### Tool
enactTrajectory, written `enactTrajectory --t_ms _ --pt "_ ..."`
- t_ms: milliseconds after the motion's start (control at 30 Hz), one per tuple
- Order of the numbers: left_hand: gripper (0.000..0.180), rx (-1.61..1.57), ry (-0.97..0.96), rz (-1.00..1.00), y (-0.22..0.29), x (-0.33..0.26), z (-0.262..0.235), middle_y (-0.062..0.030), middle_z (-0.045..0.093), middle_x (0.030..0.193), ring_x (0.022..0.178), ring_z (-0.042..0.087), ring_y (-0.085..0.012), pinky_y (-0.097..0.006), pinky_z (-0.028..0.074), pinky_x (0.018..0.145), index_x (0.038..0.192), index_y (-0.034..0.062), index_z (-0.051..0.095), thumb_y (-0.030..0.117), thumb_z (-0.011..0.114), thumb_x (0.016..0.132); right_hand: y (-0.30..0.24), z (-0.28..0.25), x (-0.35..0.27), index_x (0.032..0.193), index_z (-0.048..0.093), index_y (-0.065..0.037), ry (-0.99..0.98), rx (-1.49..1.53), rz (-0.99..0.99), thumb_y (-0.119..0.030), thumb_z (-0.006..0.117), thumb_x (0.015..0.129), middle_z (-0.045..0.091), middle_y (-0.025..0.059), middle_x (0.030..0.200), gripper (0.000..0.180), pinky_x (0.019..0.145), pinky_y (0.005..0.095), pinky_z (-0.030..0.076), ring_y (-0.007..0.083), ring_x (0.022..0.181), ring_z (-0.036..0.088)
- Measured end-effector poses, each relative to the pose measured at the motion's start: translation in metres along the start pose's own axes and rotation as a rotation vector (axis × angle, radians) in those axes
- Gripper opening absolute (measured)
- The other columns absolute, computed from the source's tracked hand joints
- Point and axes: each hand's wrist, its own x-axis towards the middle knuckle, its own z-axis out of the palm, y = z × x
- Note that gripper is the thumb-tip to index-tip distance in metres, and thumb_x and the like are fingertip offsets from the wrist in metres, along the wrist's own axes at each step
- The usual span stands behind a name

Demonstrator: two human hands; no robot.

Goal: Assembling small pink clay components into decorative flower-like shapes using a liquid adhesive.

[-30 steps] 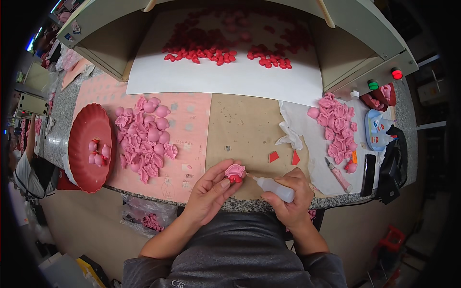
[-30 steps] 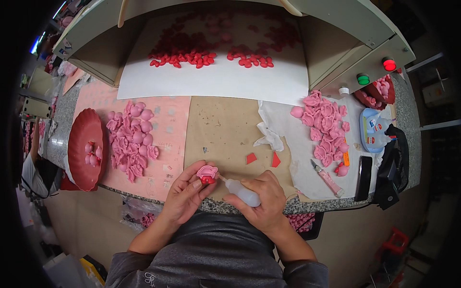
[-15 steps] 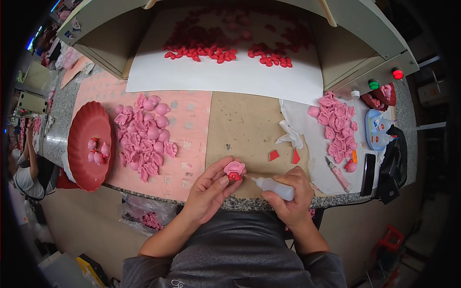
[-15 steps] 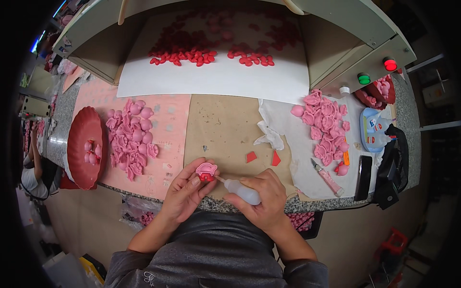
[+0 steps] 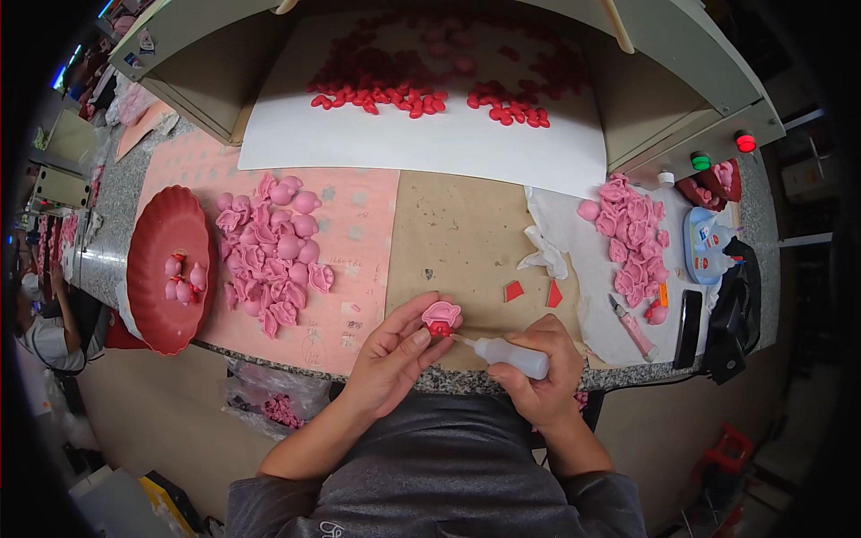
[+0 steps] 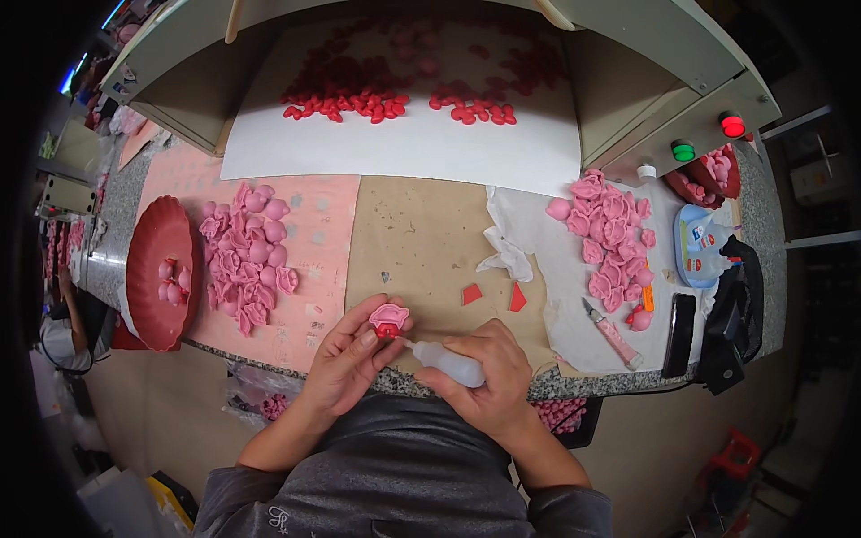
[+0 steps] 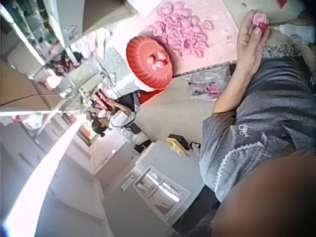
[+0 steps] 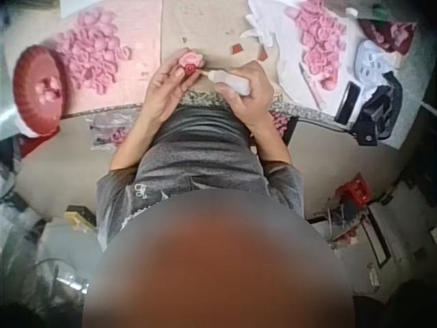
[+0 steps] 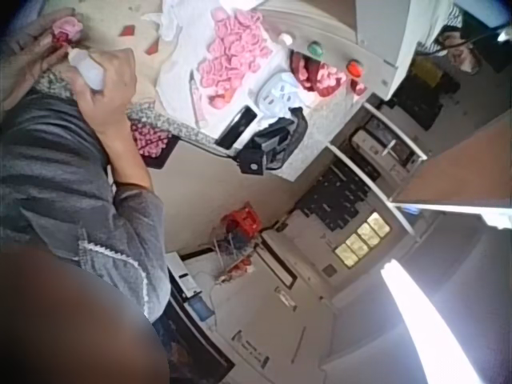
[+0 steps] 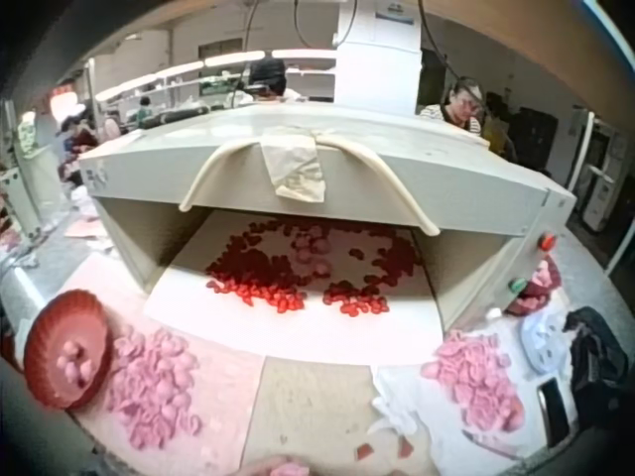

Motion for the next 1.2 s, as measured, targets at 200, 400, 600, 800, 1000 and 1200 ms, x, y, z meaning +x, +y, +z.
enactTrajectory --t_ms 200,400,600,800,1000,1200 --pt "0.044 -0.004 -0.003 0.001 0.0 0.001 0.001 -0.012 0.038 0.136 0.123 0.042 -0.0271 -0.034 0.04 0.1 0.134 0.0046 0.034 0.006 0.046 0.092 0.001 0.0 0.0 0.09 0.055 0.0 -0.026 -0.011 -0.008 -0.024 0.075 0.071 0.054 0.0091 0.074 0.036 0.056 0.0284 0.039 0.0182 0.063 0.049" --pt "0.044 -0.009 -0.015 -0.008 -0.001 0.002 0.002 -0.0122 0.04 0.135 0.121 0.044 -0.0262 -0.036 0.04 0.1 0.134 0.0046 0.034 0.01 0.047 0.092 0.002 -0.01 -0.006 0.091 0.053 -0.001 0.081 0.202 0.174 -0.012 0.077 0.068 0.058 0.0093 0.082 0.034 0.061 0.028 0.044 0.018 0.071 0.054" --pt "0.044 -0.002 -0.012 -0.006 0.001 -0.002 -0.002 -0.0141 0.044 0.13 0.111 0.052 -0.0233 -0.038 0.045 0.094 0.132 0.0049 0.036 0.017 0.048 0.092 0.027 -0.035 -0.007 0.097 0.038 -0.004 0.156 0.355 0.441 0.002 0.06 0.078 0.052 0.0084 0.084 0.03 0.068 0.0287 0.048 0.0169 0.075 0.058" --pt "0.041 -0.016 -0.039 0.006 0.001 -0.001 -0.003 -0.0127 0.05 0.122 0.108 0.054 -0.0238 -0.04 0.044 0.094 0.131 0.0045 0.037 0.017 0.047 0.093 0.066 -0.088 0.007 0.091 0.048 -0.005 0.335 -0.365 0.475 -0.001 0.061 0.08 0.054 0.0034 0.08 0.017 0.061 0.025 0.047 0.0133 0.07 0.056" --pt "0.041 -0.02 -0.036 0.018 -0.001 -0.002 -0.005 -0.0132 0.049 0.123 0.109 0.054 -0.0233 -0.04 0.045 0.093 0.131 0.0047 0.037 0.017 0.047 0.093 0.072 -0.092 0.037 0.097 0.056 -0.001 0.1 -0.957 0.258 -0.006 0.065 0.078 0.059 0.0031 0.088 0.022 0.072 0.0261 0.044 0.0119 0.08 0.054" --pt "0.041 -0.03 -0.027 -0.011 -0.001 0.001 -0.006 -0.0135 0.048 0.126 0.109 0.053 -0.0229 -0.039 0.045 0.093 0.131 0.0042 0.037 0.017 0.047 0.093 0.029 -0.072 0.028 0.104 0.058 -0.001 -0.018 -0.072 0.663 -0.007 0.066 0.078 0.062 0.0041 0.093 0.028 0.076 0.0243 0.044 0.0109 0.086 0.056"
